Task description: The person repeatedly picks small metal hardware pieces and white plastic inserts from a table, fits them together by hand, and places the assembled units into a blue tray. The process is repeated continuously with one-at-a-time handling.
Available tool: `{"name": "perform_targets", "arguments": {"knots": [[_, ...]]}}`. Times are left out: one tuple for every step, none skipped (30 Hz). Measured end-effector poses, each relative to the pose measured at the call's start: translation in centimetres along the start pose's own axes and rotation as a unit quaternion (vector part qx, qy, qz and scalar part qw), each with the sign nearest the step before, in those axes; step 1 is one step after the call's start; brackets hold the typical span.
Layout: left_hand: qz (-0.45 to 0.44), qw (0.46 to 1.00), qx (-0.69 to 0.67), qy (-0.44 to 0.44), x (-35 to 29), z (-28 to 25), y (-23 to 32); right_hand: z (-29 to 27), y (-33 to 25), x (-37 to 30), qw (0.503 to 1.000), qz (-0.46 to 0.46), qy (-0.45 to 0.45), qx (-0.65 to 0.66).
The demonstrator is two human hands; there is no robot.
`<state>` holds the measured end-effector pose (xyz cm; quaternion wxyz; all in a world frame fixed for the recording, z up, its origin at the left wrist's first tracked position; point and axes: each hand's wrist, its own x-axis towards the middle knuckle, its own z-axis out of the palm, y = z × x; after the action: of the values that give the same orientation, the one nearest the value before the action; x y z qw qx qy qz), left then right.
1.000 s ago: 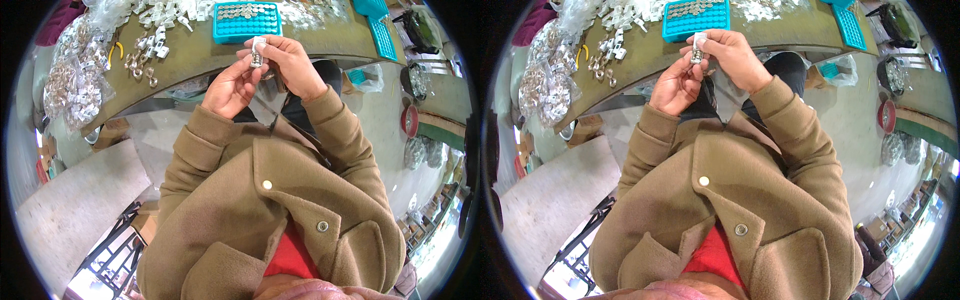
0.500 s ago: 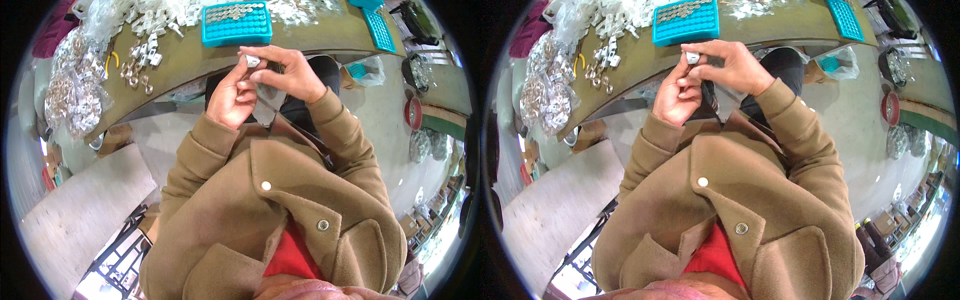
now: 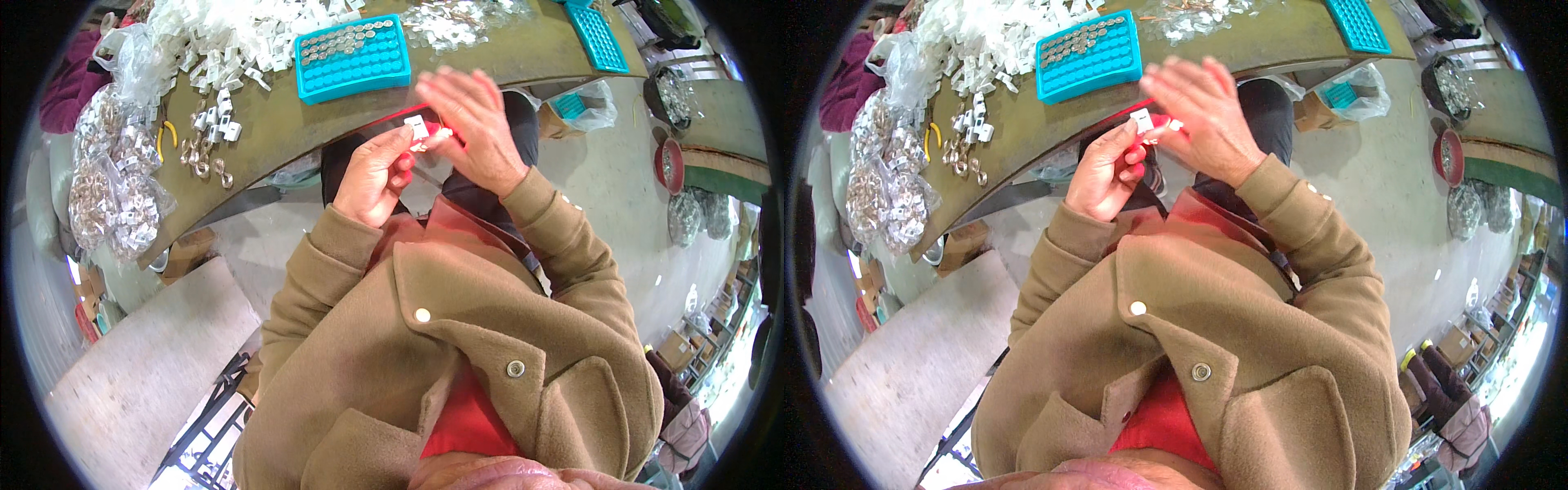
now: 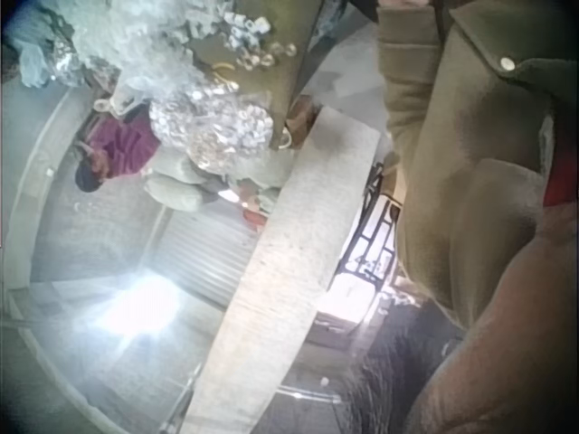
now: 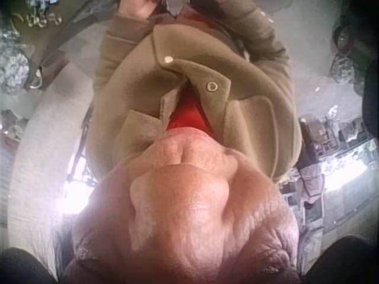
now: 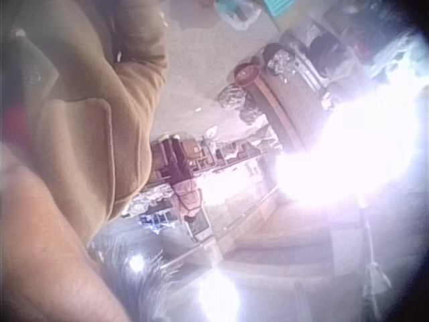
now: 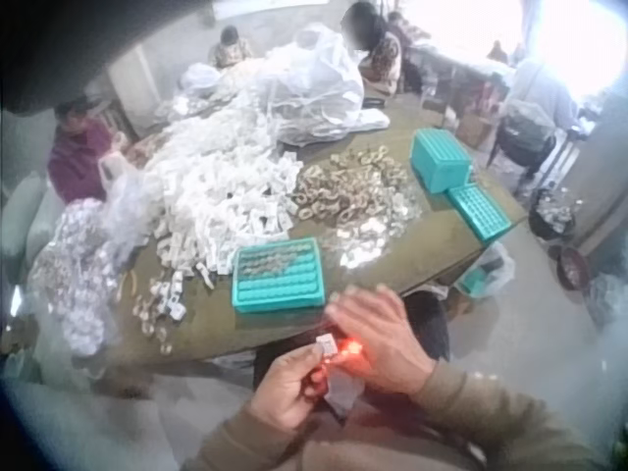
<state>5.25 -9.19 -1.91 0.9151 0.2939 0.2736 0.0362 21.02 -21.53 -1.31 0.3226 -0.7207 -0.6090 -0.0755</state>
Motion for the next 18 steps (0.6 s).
{"name": "perform_targets", "arguments": {"knots": [[0.016,1.0,0.02,0.007,0.0,0.0,-0.1,-0.1,0.6,0.2,0.999,0.015,0.004,-0.041],[0.031,0.998,0.04,0.021,0.1,0.1,-0.2,-0.1,1.0,0.3,0.995,0.043,0.015,-0.092],[0.045,0.997,0.07,0.0,0.2,0.1,-0.1,0.0,1.5,0.5,0.992,0.053,0.015,-0.112],[0.071,0.993,0.097,0.008,0.3,0.3,-0.2,0.2,1.8,0.7,0.989,0.065,0.018,-0.13],[0.097,0.987,0.124,0.015,0.4,0.5,-0.4,0.3,2.1,0.7,0.989,0.059,0.018,-0.133],[0.136,0.979,0.149,0.006,0.5,0.7,-0.5,0.6,2.4,0.7,0.989,0.055,0.016,-0.134],[0.119,0.981,0.15,0.008,0.6,0.7,-0.4,0.7,2.6,0.6,0.988,0.052,0.005,-0.144],[0.116,0.982,0.149,-0.007,0.6,0.6,-0.4,0.8,2.8,0.3,0.99,0.049,0.013,-0.131],[0.109,0.983,0.148,-0.011,0.7,0.6,-0.4,0.9,3.1,0.1,0.991,0.047,0.013,-0.126],[0.111,0.983,0.145,-0.022,0.8,0.5,-0.4,1.0,3.3,-0.2,0.992,0.045,0.012,-0.119],[0.109,0.984,0.142,-0.023,0.9,0.4,-0.5,1.1,3.5,-0.4,0.994,0.028,0.037,-0.101],[0.108,0.984,0.14,-0.023,0.9,0.3,-0.6,1.3,3.8,-0.5,0.995,0.011,0.061,-0.081],[0.101,0.99,0.098,-0.031,0.9,0.4,-0.8,1.4,4.0,-0.5,0.995,-0.007,0.085,-0.06],[0.079,0.992,0.097,-0.02,1.0,0.2,-0.8,1.5,4.0,-0.5,0.99,-0.039,0.128,-0.034],[0.063,0.993,0.092,-0.023,1.1,0.0,-0.6,1.4,4.2,-0.3,0.988,-0.047,0.138,-0.042],[0.047,0.995,0.086,-0.025,1.2,-0.1,-0.4,1.3,4.1,0.0,0.989,-0.024,0.142,-0.016],[0.043,0.997,0.069,-0.005,1.2,-0.1,-0.6,1.2,3.9,0.2,0.989,-0.003,0.148,0.012],[0.036,0.999,0.035,-0.005,1.2,-0.2,-0.4,1.0,3.5,0.4,0.985,0.01,0.168,0.042]]}}
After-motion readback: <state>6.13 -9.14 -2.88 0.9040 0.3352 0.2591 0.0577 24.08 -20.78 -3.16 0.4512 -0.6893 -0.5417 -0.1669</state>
